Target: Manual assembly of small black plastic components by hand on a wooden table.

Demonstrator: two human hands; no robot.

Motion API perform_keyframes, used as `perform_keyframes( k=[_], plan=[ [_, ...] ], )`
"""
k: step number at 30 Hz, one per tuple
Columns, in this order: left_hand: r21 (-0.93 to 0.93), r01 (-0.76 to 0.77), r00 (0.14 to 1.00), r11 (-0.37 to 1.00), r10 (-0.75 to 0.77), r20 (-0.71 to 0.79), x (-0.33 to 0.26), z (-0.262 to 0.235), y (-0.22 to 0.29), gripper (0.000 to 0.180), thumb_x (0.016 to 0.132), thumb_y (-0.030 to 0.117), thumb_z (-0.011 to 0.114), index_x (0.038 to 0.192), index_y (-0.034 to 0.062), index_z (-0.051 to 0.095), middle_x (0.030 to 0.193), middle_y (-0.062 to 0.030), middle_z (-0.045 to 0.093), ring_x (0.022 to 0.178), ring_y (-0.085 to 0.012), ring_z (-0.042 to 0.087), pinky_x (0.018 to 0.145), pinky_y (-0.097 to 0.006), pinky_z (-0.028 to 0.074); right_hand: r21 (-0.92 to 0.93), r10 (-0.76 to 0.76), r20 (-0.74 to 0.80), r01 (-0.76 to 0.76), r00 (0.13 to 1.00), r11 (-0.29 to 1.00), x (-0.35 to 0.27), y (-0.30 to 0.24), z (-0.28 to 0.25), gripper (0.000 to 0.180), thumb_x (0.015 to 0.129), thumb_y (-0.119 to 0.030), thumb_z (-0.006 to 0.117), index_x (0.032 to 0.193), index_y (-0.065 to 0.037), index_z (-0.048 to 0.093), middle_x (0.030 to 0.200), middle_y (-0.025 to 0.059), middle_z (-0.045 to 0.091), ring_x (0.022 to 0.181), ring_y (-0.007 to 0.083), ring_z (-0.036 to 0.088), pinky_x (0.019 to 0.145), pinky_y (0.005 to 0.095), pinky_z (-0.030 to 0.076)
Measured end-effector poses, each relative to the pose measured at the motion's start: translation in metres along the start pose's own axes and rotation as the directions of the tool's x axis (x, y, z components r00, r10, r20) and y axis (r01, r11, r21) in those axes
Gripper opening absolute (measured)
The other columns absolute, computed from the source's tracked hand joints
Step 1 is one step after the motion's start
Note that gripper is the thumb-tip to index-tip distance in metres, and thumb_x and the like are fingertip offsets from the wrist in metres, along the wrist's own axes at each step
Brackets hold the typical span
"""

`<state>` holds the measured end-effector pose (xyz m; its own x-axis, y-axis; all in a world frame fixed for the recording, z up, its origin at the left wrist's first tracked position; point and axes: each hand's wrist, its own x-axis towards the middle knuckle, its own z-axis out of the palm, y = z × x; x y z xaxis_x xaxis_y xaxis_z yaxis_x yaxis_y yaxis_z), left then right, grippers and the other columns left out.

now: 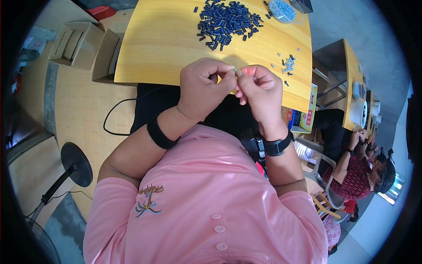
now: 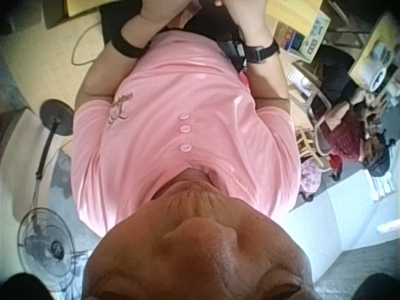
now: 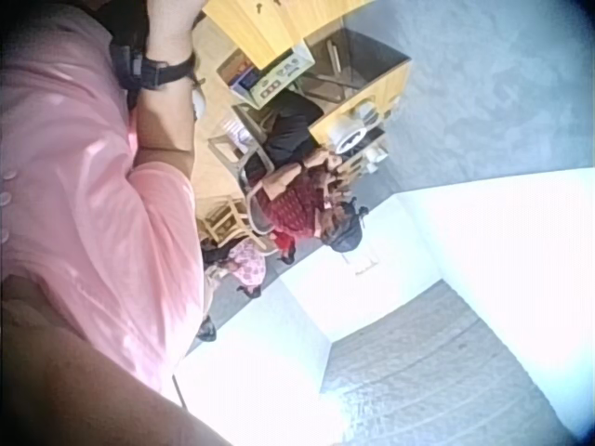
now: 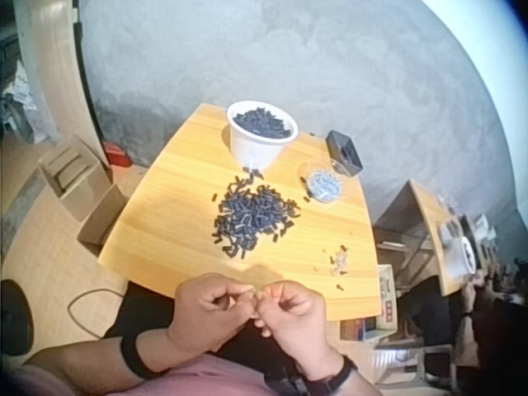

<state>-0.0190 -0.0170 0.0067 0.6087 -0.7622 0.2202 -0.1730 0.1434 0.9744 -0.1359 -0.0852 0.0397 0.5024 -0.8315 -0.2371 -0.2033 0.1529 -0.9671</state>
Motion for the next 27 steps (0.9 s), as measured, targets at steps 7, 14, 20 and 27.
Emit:
perform_keyframes(
  k=[7, 14, 20, 27],
  plan=[
    [-0.145, 0.245, 0.965, 0.959, -0.227, 0.129, 0.001, -0.004, 0.002, 0.012, 0.074, 0.01, 0.068, 0.077, -0.0018, 0.069, 0.064, -0.0026, 0.062, 0.052, -0.0038, 0.046, 0.047, -0.021, 0.037, 0.301, 0.178, 0.172, -0.224, 0.969, 0.927, 0.006, 0.001, -0.013, 0.01, 0.09, -0.008, 0.059, 0.087, 0.001, 0.062, 0.067, 0.0038, 0.062, 0.05, 0.0075, 0.056, 0.042, 0.0175, 0.043],
    [-0.176, 0.363, 0.926, 0.915, -0.334, 0.176, 0.002, -0.007, 0.006, 0.017, 0.081, 0.011, 0.068, 0.089, -0.0041, 0.068, 0.077, -0.0047, 0.066, 0.069, -0.0061, 0.059, 0.063, -0.02, 0.047, 0.207, 0.034, 0.122, -0.059, 0.992, 0.977, 0.005, 0.008, -0.006, 0.01, 0.09, -0.009, 0.06, 0.091, 0.001, 0.062, 0.069, 0.0021, 0.061, 0.053, 0.0054, 0.055, 0.046, 0.0172, 0.044],
    [-0.197, 0.34, 0.937, 0.92, -0.313, 0.156, 0.0, -0.005, 0.004, 0.016, 0.082, 0.01, 0.066, 0.09, -0.0036, 0.068, 0.078, -0.0041, 0.066, 0.07, -0.0061, 0.059, 0.064, -0.02, 0.048, 0.111, -0.086, 0.061, 0.079, 0.994, 0.991, 0.002, 0.011, -0.002, 0.009, 0.09, -0.008, 0.06, 0.093, 0.001, 0.063, 0.071, 0.0005, 0.061, 0.058, 0.0027, 0.054, 0.049, 0.0158, 0.043],
    [-0.278, 0.322, 0.947, 0.905, -0.309, 0.09, 0.001, -0.003, 0.007, 0.016, 0.08, 0.01, 0.067, 0.083, -0.0059, 0.068, 0.07, -0.0051, 0.066, 0.062, -0.0057, 0.057, 0.055, -0.019, 0.045, 0.066, -0.14, 0.069, 0.136, 0.988, 0.989, 0.002, 0.01, -0.002, 0.009, 0.09, -0.007, 0.06, 0.094, 0.0, 0.063, 0.071, -0.0008, 0.061, 0.06, 0.0021, 0.054, 0.05, 0.0159, 0.044]
  ],
)
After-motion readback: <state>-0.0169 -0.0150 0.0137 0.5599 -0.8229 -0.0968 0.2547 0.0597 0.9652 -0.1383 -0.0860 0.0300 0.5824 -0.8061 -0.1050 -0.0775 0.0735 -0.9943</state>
